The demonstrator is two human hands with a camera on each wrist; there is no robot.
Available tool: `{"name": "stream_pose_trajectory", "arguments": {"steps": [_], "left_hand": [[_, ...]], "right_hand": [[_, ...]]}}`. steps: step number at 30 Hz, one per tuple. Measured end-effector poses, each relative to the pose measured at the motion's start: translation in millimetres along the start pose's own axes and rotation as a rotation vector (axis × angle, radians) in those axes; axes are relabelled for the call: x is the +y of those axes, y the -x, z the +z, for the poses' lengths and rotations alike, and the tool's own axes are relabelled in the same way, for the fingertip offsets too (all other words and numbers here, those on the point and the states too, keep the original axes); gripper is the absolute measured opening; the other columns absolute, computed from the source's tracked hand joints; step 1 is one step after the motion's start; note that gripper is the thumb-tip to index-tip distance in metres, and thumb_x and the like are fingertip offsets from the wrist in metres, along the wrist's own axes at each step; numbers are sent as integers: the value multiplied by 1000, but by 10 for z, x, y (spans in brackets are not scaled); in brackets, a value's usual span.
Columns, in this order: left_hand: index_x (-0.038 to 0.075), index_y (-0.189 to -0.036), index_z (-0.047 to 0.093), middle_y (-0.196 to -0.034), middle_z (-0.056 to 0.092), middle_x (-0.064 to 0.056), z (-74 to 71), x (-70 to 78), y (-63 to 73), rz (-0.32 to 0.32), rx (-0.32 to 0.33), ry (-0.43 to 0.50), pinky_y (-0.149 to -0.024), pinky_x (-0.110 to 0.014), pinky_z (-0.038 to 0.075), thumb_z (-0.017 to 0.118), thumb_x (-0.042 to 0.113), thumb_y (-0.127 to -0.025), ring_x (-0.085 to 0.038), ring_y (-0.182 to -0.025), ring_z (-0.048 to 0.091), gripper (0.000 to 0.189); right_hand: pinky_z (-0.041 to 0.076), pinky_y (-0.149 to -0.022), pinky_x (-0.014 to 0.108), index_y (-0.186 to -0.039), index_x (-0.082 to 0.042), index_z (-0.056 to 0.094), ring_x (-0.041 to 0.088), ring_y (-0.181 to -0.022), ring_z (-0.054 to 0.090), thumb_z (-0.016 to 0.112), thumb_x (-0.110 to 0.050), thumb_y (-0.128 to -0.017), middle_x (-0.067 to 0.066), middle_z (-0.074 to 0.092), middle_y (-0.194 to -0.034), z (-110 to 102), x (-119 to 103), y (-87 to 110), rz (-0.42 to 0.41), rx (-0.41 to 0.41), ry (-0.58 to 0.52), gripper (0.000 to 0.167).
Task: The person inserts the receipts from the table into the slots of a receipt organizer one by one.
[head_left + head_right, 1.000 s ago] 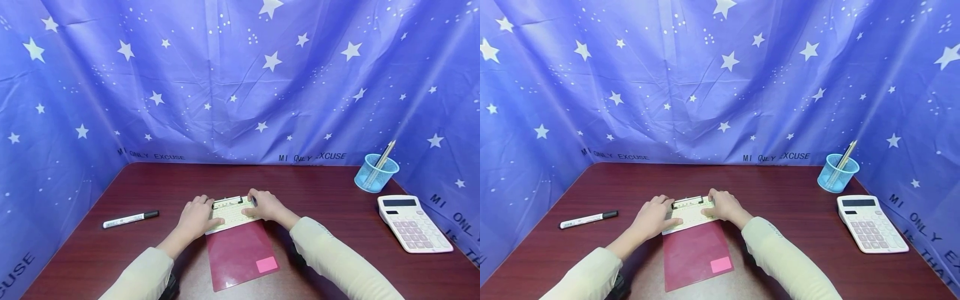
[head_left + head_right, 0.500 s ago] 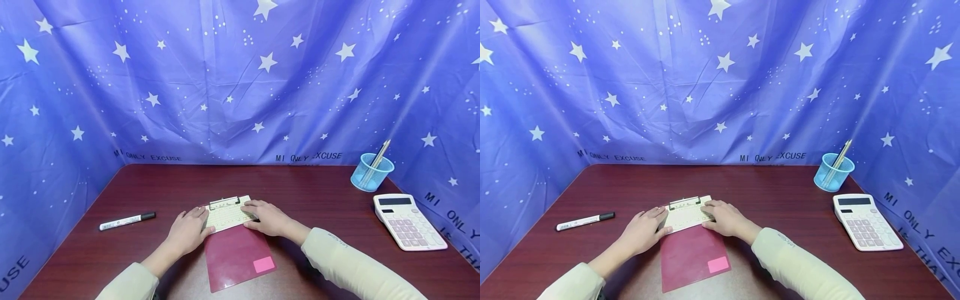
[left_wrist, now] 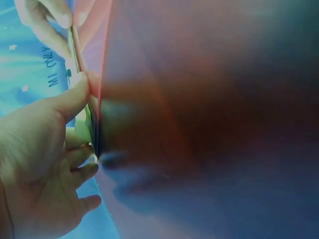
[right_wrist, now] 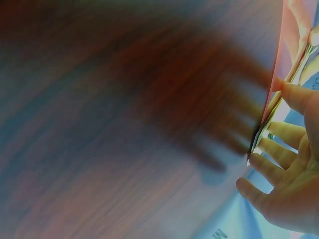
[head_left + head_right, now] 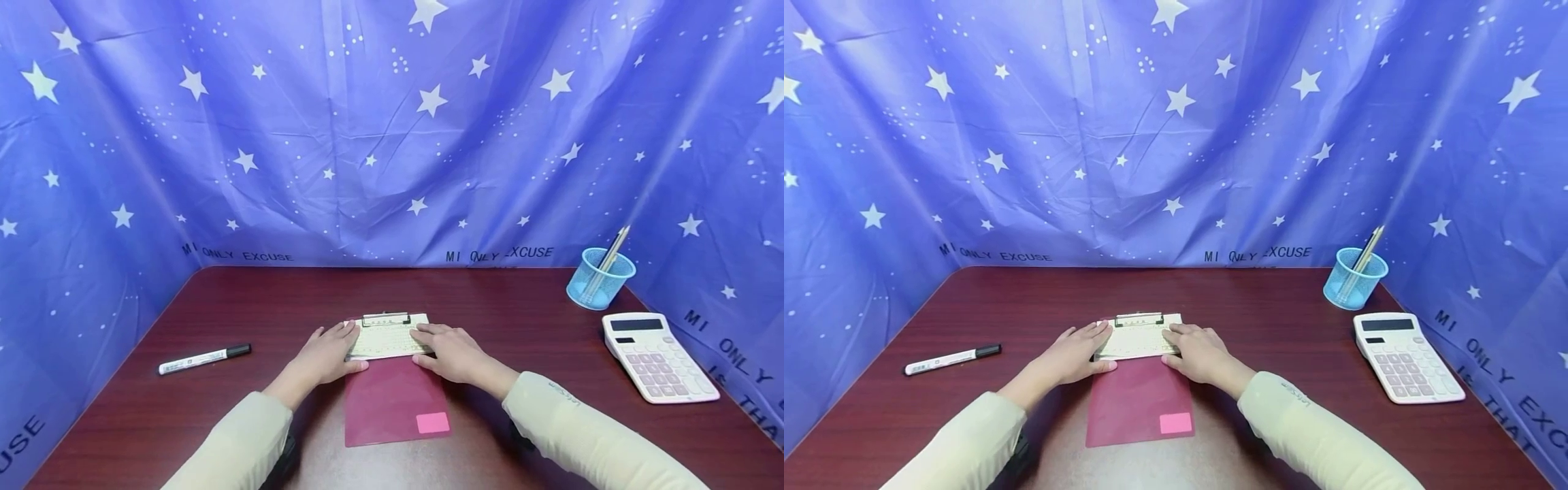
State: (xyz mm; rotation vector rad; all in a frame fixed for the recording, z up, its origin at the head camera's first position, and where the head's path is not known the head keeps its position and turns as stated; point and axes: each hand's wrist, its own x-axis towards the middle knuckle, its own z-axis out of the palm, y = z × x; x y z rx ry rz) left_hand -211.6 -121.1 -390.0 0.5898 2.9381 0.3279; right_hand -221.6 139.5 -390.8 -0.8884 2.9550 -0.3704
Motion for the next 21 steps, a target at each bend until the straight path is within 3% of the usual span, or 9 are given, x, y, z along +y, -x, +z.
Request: {"name": "stream_pose_trajectory", "arguments": {"steps": [8,15,21], "left_hand": [[2,-156,37,-162,33,-14,-62,158,-340,-44,-139,-55,-120,-57,16,64,41,-99,-32,-151,25,74],[5,-157,35,-164,30,-11,-82,300,-560,-69,-166,-54,-121,-55,13,64,40,-99,-31,-153,22,73],[5,-157,35,-164,30,-10,-98,371,-640,-102,-176,-45,-122,-54,13,65,40,-99,-29,-153,20,73]], "right_hand": [[43,-101,58,-141,-5,59,38,-133,51,69,-29,-98,19,56,-144,-59,156,56,34,16,26,51],[41,-104,59,-145,-6,56,41,-136,48,66,-31,-99,18,53,-147,-95,330,63,91,-11,26,52],[40,-102,63,-145,-5,55,43,-135,47,65,-31,-100,20,52,-147,-125,444,44,77,-13,3,52]]}}
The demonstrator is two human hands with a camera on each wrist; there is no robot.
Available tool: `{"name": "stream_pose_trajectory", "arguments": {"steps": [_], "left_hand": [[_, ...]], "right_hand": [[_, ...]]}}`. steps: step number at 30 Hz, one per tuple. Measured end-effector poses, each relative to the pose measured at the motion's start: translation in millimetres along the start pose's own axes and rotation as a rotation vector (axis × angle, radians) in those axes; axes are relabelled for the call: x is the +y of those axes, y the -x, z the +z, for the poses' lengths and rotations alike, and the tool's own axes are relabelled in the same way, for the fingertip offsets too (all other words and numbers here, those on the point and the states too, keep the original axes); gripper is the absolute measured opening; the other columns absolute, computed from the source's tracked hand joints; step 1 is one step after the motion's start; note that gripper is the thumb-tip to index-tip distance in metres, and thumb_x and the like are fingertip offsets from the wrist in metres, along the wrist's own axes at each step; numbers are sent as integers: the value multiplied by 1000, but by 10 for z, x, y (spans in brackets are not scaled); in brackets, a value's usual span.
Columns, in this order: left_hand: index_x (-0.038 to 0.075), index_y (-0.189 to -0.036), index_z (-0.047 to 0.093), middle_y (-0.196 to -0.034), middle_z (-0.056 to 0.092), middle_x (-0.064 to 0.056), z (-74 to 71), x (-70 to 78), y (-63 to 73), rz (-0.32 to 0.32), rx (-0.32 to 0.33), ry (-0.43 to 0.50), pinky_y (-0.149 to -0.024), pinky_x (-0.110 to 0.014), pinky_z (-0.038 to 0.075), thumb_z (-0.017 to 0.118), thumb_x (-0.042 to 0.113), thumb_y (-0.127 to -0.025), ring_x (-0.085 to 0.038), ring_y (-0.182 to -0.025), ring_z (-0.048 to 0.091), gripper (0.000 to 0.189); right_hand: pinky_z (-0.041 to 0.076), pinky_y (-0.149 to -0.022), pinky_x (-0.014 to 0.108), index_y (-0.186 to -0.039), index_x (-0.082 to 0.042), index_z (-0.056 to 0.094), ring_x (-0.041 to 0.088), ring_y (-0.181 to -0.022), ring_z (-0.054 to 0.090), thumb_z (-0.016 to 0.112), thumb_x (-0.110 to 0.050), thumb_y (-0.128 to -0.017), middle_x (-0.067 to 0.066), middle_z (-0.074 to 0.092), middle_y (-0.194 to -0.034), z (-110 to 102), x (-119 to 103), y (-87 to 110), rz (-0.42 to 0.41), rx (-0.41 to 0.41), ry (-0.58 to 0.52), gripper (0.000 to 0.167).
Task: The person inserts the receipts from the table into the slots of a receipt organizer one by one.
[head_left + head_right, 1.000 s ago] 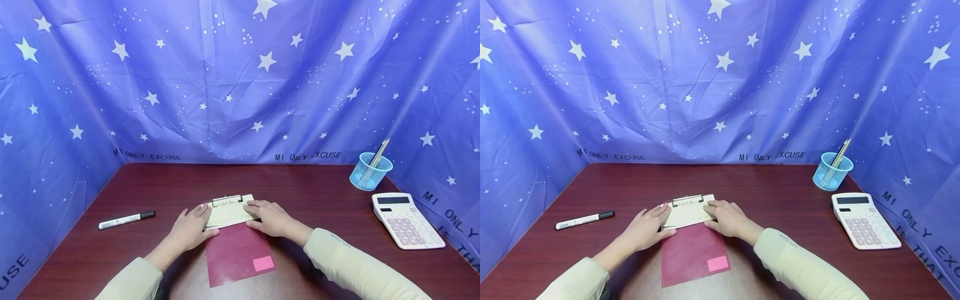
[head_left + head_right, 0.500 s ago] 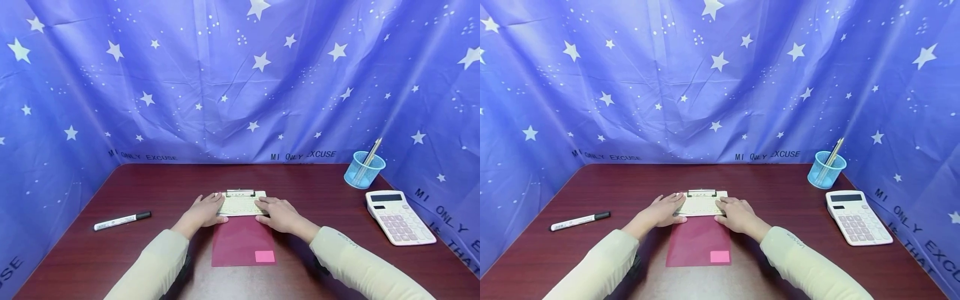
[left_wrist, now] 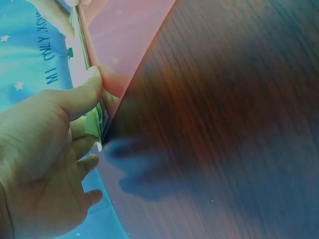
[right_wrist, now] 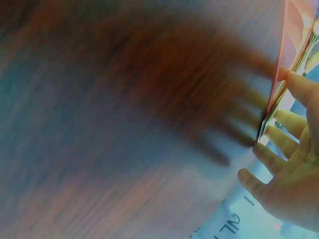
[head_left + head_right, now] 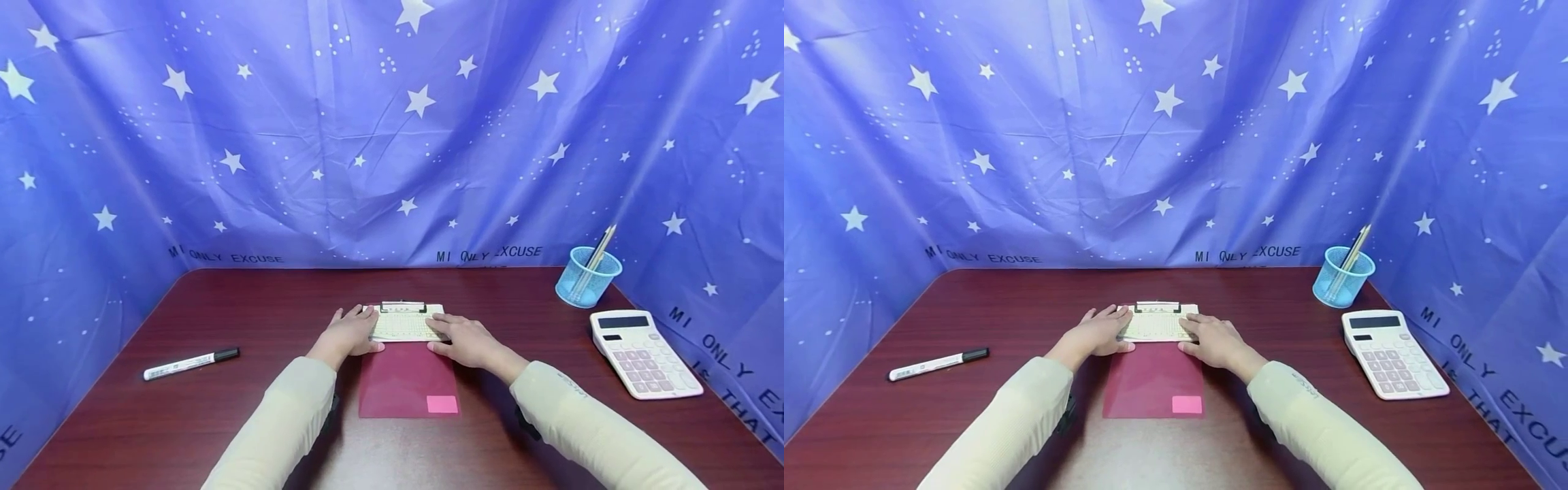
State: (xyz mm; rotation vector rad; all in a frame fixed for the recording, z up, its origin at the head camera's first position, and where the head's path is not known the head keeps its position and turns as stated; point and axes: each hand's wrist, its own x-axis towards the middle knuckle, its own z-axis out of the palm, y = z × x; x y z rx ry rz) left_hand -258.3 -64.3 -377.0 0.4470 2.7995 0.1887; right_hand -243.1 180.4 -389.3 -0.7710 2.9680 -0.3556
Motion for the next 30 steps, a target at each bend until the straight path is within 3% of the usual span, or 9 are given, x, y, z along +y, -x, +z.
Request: {"name": "stream_pose_trajectory", "arguments": {"steps": [12,30], "left_hand": [[6,-158,34,-165,29,-10,-31,-9,-39,-35,-7,-16,-122,-53,11,64,41,-99,-31,-154,17,74],[6,-159,31,-166,26,-9,-65,-77,-119,-39,-22,-7,-122,-54,6,62,38,-101,-32,-155,11,73]], "right_hand": [[35,-106,65,-148,-8,52,43,-140,41,63,-33,-101,18,47,-153,-9,20,-93,27,-38,-40,54],[35,-105,68,-150,-10,50,44,-141,38,62,-34,-102,17,45,-154,32,72,-187,43,-24,-71,56]]}}
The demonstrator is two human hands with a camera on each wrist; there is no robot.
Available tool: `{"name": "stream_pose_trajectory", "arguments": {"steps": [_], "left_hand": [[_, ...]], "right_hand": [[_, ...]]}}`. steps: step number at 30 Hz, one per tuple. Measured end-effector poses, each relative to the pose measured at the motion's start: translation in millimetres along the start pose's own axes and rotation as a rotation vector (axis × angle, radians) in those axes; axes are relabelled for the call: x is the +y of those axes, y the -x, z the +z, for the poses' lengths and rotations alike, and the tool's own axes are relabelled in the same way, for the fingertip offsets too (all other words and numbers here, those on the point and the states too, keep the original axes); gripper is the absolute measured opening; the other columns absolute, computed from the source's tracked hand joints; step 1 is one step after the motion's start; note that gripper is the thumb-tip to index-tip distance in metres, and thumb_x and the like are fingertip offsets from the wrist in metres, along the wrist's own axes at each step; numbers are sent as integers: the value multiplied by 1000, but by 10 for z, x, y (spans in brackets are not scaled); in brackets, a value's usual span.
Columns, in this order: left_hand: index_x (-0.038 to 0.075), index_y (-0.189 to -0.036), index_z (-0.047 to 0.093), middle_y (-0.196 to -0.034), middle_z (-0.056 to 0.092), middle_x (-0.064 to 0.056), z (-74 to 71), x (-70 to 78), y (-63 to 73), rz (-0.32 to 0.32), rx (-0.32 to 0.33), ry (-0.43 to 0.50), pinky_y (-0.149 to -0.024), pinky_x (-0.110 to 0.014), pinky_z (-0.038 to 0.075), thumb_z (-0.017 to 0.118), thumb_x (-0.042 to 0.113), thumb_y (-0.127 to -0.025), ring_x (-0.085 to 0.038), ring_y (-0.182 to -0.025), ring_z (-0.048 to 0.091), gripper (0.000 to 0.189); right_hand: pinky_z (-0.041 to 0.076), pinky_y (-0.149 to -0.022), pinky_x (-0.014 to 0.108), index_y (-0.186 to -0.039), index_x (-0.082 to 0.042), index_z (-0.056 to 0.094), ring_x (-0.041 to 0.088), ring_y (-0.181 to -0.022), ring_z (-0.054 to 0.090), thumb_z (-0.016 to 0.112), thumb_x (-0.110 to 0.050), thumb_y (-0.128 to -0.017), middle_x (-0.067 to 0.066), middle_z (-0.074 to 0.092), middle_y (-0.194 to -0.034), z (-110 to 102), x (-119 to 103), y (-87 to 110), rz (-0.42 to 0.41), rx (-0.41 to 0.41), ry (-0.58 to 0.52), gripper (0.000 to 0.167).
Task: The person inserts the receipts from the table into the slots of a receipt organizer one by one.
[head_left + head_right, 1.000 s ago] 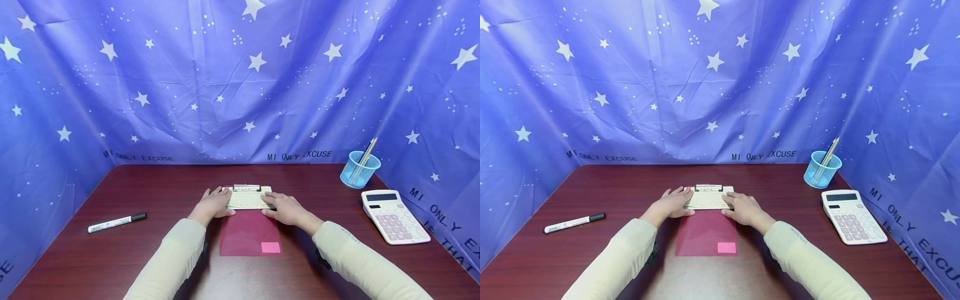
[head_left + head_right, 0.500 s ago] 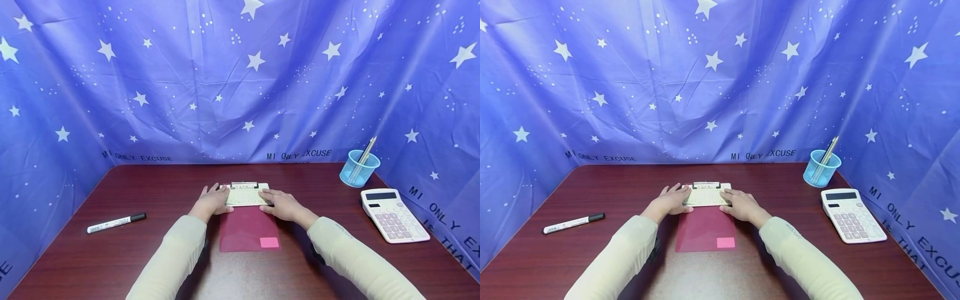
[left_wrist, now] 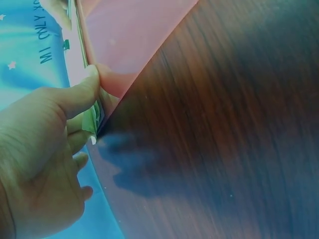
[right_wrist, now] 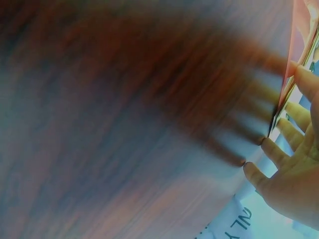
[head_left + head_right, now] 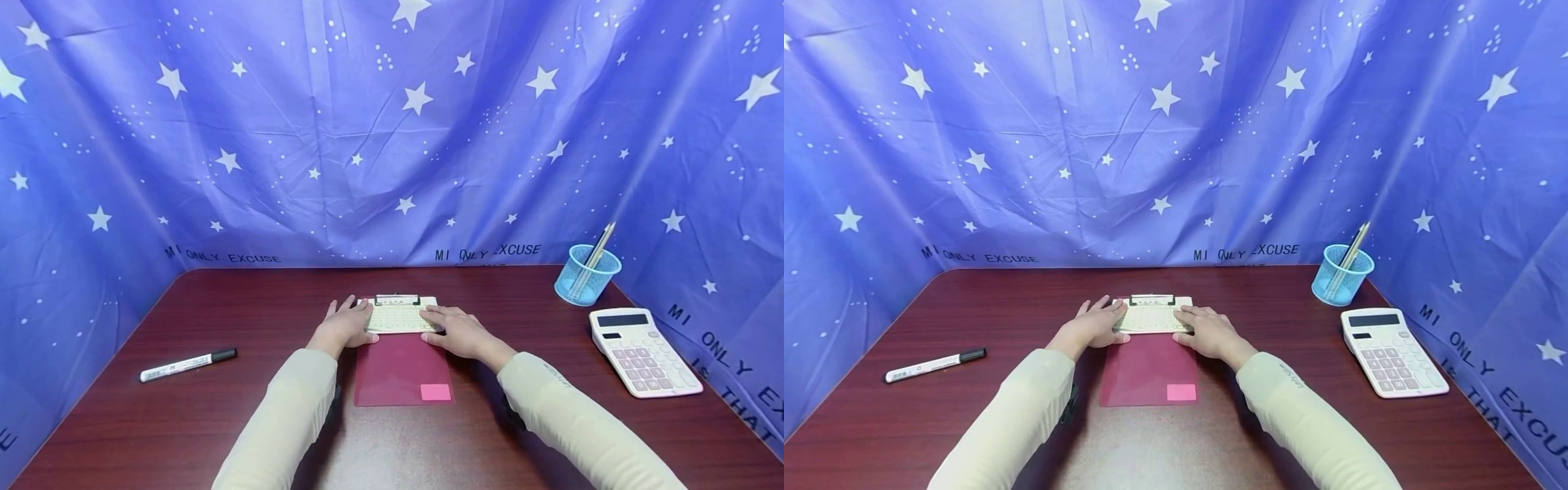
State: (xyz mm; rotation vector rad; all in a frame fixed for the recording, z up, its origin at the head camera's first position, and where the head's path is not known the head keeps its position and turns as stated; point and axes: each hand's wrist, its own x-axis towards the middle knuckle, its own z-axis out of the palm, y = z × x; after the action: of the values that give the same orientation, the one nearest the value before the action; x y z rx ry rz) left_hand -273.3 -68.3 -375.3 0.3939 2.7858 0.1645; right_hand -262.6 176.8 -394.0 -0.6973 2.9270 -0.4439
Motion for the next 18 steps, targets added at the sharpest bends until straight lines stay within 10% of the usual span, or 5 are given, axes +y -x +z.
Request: {"name": "stream_pose_trajectory", "arguments": {"steps": [18], "left_hand": [[6,-161,23,-168,15,-13,76,-113,24,67,58,178,-121,-59,7,53,40,-105,-37,-154,11,73]], "right_hand": [[39,-101,65,-146,-11,55,42,-133,45,66,-35,-99,17,50,-150,-60,60,-73,-13,8,38,54]]}}
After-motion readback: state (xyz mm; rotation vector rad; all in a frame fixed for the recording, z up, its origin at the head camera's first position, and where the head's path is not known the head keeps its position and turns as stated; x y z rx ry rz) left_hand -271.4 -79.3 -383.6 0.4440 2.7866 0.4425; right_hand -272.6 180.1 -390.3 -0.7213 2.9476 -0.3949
